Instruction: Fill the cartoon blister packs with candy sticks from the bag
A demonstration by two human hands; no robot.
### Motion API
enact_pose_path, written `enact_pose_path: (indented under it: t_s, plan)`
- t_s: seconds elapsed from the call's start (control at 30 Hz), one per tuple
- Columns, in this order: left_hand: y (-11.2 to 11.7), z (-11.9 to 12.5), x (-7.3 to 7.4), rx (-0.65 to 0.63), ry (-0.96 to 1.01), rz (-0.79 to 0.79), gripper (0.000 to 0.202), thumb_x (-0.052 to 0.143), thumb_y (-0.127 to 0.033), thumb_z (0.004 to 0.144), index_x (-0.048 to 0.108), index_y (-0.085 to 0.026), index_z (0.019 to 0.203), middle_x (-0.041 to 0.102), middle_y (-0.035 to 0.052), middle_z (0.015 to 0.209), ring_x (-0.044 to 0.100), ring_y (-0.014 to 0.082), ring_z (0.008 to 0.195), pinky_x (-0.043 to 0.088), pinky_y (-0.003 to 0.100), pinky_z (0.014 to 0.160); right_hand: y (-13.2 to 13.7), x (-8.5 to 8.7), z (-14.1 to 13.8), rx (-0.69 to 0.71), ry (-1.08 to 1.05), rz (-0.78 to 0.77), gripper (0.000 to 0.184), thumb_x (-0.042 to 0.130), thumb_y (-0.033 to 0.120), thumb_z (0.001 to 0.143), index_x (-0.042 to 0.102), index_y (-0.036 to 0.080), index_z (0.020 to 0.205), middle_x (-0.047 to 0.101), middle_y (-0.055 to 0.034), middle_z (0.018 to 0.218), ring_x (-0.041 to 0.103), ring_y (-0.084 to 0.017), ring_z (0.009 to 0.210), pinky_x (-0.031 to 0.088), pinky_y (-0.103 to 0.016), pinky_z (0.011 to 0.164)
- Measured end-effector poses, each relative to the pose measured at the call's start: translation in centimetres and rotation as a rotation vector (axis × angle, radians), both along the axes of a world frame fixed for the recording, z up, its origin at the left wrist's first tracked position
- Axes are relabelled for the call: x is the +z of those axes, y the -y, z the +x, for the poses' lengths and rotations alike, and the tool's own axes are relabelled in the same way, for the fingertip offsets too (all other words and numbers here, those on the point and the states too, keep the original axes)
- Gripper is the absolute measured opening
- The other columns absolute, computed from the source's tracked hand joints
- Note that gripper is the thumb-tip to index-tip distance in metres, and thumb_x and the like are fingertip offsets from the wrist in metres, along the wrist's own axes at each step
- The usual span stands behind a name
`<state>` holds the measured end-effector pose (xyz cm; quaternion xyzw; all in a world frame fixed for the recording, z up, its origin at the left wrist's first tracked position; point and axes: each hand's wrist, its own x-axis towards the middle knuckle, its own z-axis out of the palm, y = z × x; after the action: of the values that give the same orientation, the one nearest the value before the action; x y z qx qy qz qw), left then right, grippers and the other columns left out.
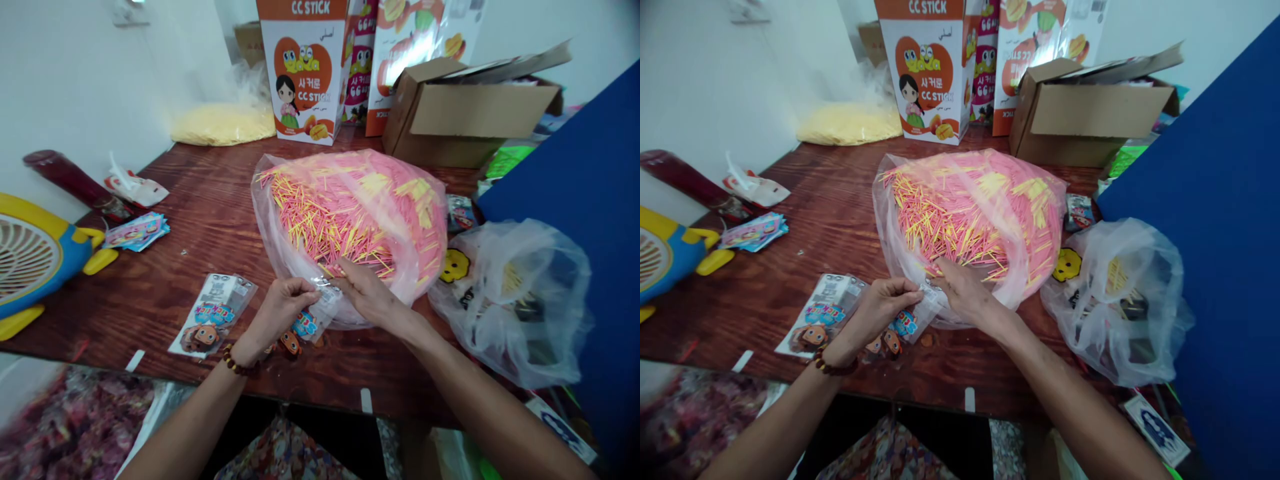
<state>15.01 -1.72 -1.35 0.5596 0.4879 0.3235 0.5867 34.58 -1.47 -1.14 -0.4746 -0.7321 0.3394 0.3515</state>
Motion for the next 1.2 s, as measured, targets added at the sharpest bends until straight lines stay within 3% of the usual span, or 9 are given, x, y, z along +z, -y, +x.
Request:
enact_pose_path:
  t_s: [0.1, 0.2, 0.33, 0.43, 0.53, 0.8, 1.03, 1.2]
  plan:
    - [0.1, -0.4, 0.0, -0.048, -0.044, 0.077, 0.032, 0.069, -0.039, 0.077, 0.059, -0.015, 0.057, 0.047, -0.0041, 0.052, 0.036, 0.0076, 0.051, 0.028, 0.021, 0.048, -0.1, 0.2, -0.2, 0.059, 0.116, 0.072, 0.013, 0.047, 0.028, 0.092, 0.05, 0.023, 0.08, 0.059, -0.0014, 0.074, 0.052, -0.017, 0.067, 0.039, -0.028, 0.063]
    - [0.2, -0.8, 0.0, -0.091, -0.061, 0.103, 0.035, 0.066, -0.041, 0.08, 0.06, -0.015, 0.058, 0.048, -0.0032, 0.053, 0.037, 0.0087, 0.052, 0.03, 0.022, 0.05, -0.1, 0.3, 0.0, 0.039, 0.065, 0.001, 0.017, 0.049, 0.033, 0.092, 0.049, 0.023, 0.079, 0.058, 0.0001, 0.07, 0.052, -0.016, 0.064, 0.04, -0.028, 0.062]
    - [0.4, -1.1, -0.6, -0.107, -0.049, 0.16, 0.029, 0.065, -0.041, 0.082, 0.067, -0.017, 0.067, 0.056, -0.0008, 0.061, 0.046, 0.0115, 0.058, 0.037, 0.022, 0.055, 0.1, 1.0, -0.2, -0.137, -0.401, -0.189, 0.016, 0.052, 0.039, 0.092, 0.054, 0.023, 0.092, 0.063, 0.0012, 0.074, 0.058, -0.015, 0.062, 0.046, -0.028, 0.061]
    - [0.6, -1.0, -0.9, -0.102, -0.026, 0.183, 0.03, 0.065, -0.041, 0.083, 0.066, -0.017, 0.065, 0.055, -0.0013, 0.059, 0.046, 0.0119, 0.058, 0.038, 0.023, 0.055, 0.4, 2.0, -1.2, -0.212, -0.796, -0.177, 0.016, 0.054, 0.036, 0.09, 0.055, 0.024, 0.102, 0.067, 0.0007, 0.08, 0.065, -0.016, 0.069, 0.052, -0.032, 0.068]
    - [0.8, -0.7, -1.0, -0.082, -0.021, 0.206, 0.031, 0.064, -0.041, 0.084, 0.066, -0.017, 0.064, 0.053, -0.0015, 0.059, 0.044, 0.0117, 0.057, 0.037, 0.023, 0.054, 0.7, 2.7, -2.7, -0.229, -0.956, -0.123, 0.013, 0.054, 0.035, 0.089, 0.053, 0.026, 0.099, 0.067, 0.0012, 0.079, 0.068, -0.018, 0.077, 0.055, -0.037, 0.078]
    - [0.8, -0.2, -0.5, 0.01, 0.063, 0.196, 0.025, 0.066, -0.039, 0.081, 0.068, -0.017, 0.068, 0.056, -0.0015, 0.061, 0.045, 0.0116, 0.058, 0.038, 0.023, 0.056, 1.1, 1.5, -4.3, -0.227, -0.856, -0.132, 0.015, 0.051, 0.039, 0.093, 0.054, 0.025, 0.098, 0.071, -0.0018, 0.086, 0.07, -0.023, 0.099, 0.053, -0.042, 0.09]
    - [0.8, -0.1, -1.4, 0.008, 0.091, 0.191, 0.025, 0.066, -0.037, 0.084, 0.07, -0.015, 0.072, 0.059, -0.0011, 0.065, 0.047, 0.0105, 0.061, 0.039, 0.021, 0.058, 1.5, 1.1, -3.7, -0.209, -0.936, -0.145, 0.011, 0.053, 0.035, 0.093, 0.059, 0.026, 0.096, 0.072, -0.0001, 0.089, 0.069, -0.022, 0.103, 0.049, -0.044, 0.097]
    - [0.4, 0.4, -1.2, 0.009, 0.168, 0.177, 0.021, 0.069, -0.035, 0.083, 0.073, -0.014, 0.077, 0.065, 0.0004, 0.07, 0.053, 0.0109, 0.065, 0.043, 0.021, 0.063, 1.6, 0.9, -3.4, -0.177, -0.69, -0.206, 0.019, 0.057, 0.033, 0.092, 0.069, 0.024, 0.102, 0.073, -0.0035, 0.109, 0.062, -0.022, 0.115, 0.042, -0.039, 0.105]
